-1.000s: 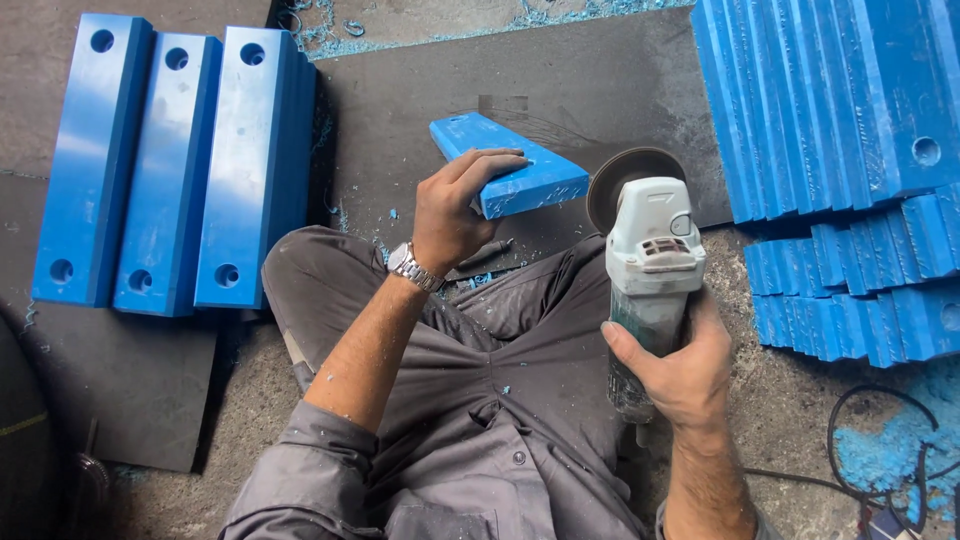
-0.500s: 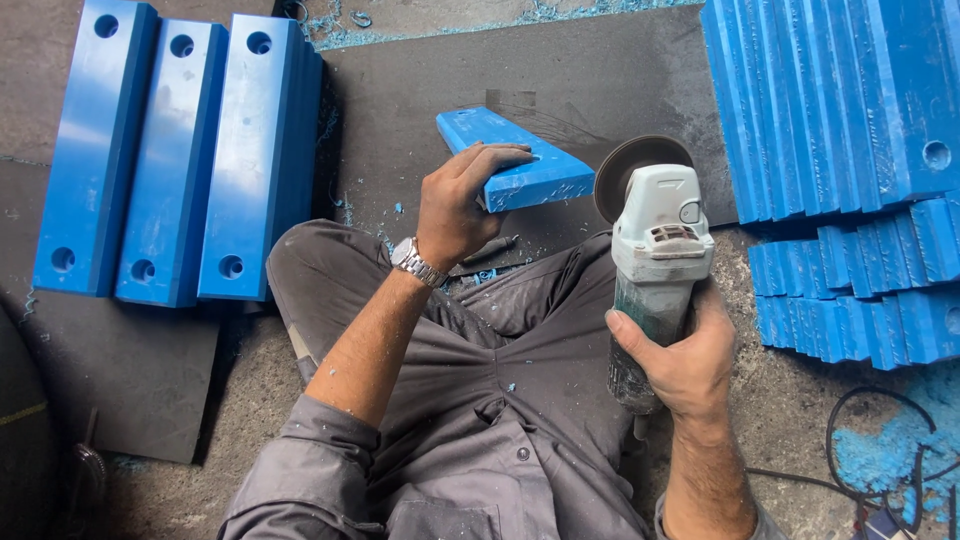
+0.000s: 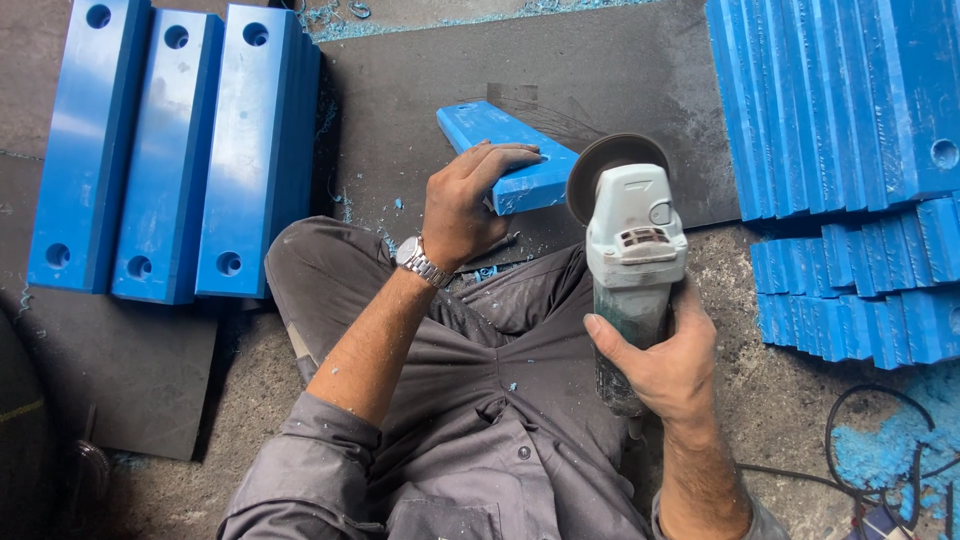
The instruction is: The recorder uses a manual deburring tool and an angle grinder to smooth and shape the edges of blue plastic or rubber industrial blocks.
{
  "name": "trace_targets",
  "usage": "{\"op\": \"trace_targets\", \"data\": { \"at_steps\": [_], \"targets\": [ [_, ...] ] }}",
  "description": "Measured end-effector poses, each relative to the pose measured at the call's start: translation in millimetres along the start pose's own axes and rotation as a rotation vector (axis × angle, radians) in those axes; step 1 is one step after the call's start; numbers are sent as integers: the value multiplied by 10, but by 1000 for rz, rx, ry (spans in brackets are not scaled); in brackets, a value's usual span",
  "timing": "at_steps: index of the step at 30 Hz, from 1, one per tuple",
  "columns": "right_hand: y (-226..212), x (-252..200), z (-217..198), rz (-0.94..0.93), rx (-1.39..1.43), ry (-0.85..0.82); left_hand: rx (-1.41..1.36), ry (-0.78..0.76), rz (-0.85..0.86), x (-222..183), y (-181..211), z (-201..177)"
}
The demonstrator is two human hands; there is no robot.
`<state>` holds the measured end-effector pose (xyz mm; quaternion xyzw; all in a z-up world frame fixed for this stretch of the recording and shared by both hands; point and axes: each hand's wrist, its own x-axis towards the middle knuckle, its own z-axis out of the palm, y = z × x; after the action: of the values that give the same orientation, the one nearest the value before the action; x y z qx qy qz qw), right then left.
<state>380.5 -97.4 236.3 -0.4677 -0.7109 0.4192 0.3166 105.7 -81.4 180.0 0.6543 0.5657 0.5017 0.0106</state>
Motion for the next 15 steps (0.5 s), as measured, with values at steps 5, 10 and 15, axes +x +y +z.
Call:
{"op": "trace_targets", "data": {
  "at_steps": [5, 10, 15],
  "targets": [
    [-110, 8, 65, -7, -45, -72, -22, -2, -16, -27, -21, 25],
    [36, 13, -65, 6, -20, -9, -26, -3, -30, -35, -50, 31],
    [43, -2, -38, -6, 3, 25, -21, -15, -31, -30, -31, 26]
  ]
}}
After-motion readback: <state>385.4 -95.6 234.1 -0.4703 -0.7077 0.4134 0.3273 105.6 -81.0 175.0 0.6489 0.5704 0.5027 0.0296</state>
